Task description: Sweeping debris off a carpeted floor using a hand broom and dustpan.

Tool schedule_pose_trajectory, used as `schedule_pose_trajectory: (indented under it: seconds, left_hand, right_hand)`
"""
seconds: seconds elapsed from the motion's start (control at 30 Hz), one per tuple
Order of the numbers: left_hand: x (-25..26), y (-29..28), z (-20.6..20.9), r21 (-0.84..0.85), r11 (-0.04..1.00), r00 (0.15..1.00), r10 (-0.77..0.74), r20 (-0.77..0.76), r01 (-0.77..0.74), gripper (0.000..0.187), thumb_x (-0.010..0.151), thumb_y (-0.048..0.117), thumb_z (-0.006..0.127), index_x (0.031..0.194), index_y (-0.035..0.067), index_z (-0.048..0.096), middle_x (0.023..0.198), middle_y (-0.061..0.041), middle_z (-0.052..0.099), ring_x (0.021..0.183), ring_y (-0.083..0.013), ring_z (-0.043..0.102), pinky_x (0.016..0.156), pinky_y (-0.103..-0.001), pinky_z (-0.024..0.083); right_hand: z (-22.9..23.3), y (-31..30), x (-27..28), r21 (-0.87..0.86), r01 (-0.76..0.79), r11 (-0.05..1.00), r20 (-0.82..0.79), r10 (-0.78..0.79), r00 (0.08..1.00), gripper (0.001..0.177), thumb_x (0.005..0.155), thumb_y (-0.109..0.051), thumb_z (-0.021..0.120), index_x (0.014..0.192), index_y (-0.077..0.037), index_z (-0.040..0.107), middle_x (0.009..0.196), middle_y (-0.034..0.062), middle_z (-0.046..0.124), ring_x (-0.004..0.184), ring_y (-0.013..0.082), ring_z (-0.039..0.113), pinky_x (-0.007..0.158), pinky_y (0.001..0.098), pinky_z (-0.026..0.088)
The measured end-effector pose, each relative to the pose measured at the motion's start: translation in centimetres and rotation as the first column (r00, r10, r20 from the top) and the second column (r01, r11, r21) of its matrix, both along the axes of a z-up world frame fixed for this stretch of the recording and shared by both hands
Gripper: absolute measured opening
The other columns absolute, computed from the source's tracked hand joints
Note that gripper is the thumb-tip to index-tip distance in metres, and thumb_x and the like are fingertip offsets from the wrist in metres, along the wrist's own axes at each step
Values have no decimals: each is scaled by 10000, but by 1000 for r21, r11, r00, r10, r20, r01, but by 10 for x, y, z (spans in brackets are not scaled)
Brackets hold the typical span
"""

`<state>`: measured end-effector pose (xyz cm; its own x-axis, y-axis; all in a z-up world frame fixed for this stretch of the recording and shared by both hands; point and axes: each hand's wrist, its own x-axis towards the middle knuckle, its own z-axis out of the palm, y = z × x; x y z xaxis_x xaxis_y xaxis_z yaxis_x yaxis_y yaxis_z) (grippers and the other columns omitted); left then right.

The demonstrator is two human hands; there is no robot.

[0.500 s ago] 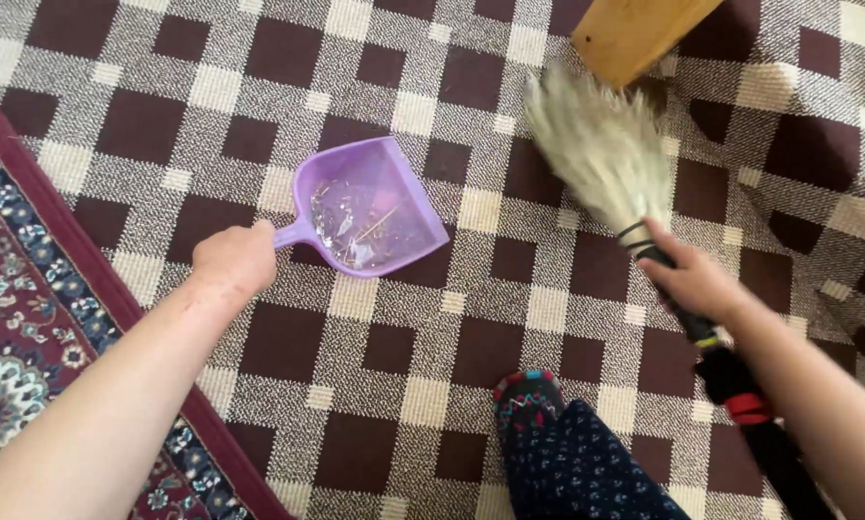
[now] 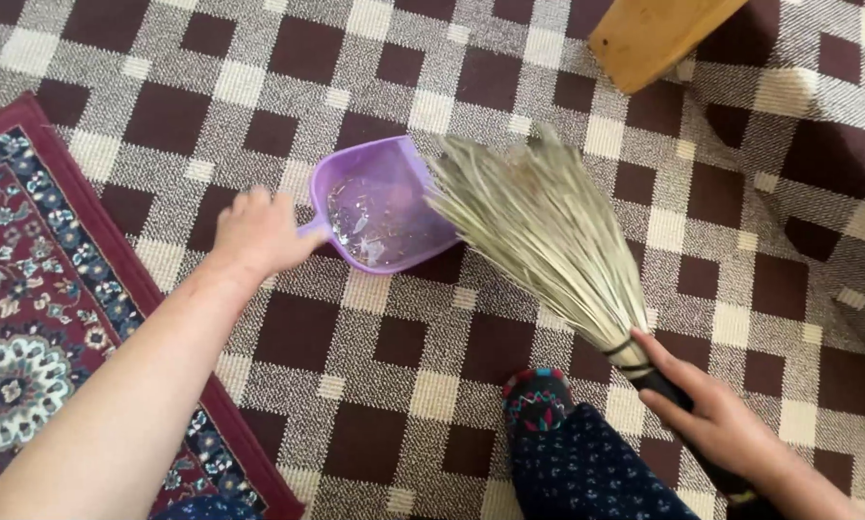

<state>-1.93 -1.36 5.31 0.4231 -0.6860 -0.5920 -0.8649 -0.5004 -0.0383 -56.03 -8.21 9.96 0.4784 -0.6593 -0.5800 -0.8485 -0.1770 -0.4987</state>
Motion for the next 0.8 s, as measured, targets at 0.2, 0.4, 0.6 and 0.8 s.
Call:
schedule_pose_trajectory:
  seconds: [0.2, 0.4, 0.6, 0.8]
  left_hand:
    - [-78, -79, -40, -213, 732, 490, 185, -852, -647, 1161, 684, 773, 643, 1530, 70, 273, 1362, -242, 598, 1279, -355, 636, 1048, -474, 512]
    - [-130, -161, -128, 12, 461, -50, -70, -996, -887, 722, 848, 475, 723, 1376, 48, 477, 1176, -155, 699, 1117, -277, 675, 976, -467, 509]
    - [-135, -199, -129, 89, 249, -116, -95, -989, -964, 249, 1059, 213, 508, 973, 27, 650, 675, -63, 646, 566, -156, 596, 541, -338, 525]
    - [-72, -202, -82, 370, 164, -391, -125, -912, -914, 315, 1051, 282, 399, 819, 100, 506, 517, 30, 341, 358, -110, 267, 328, -307, 186]
  right_hand:
    - [-35, 32, -42, 13, 76, 997, 182, -77, 980, 815, 914, -228, 699, 1635, -228, 318, 1346, 94, 693, 1160, 232, 689, 1013, 357, 514]
    - [-36, 49, -44, -49, -99, 994, 139, 105, 985, 796, 881, -256, 682, 1596, -205, 336, 1460, 84, 572, 1394, 221, 512, 1122, 380, 400]
    - [-48, 63, -70, 2, -36, 999, 131, 35, 991, 823, 883, -279, 665, 1623, -220, 310, 1597, 94, 462, 1449, 243, 434, 1151, 430, 362]
    - [-79, 78, -126, 3, -32, 999, 69, 31, 997, 830, 872, -271, 716, 1616, -237, 348, 1528, 72, 542, 1397, 216, 525, 1148, 407, 414]
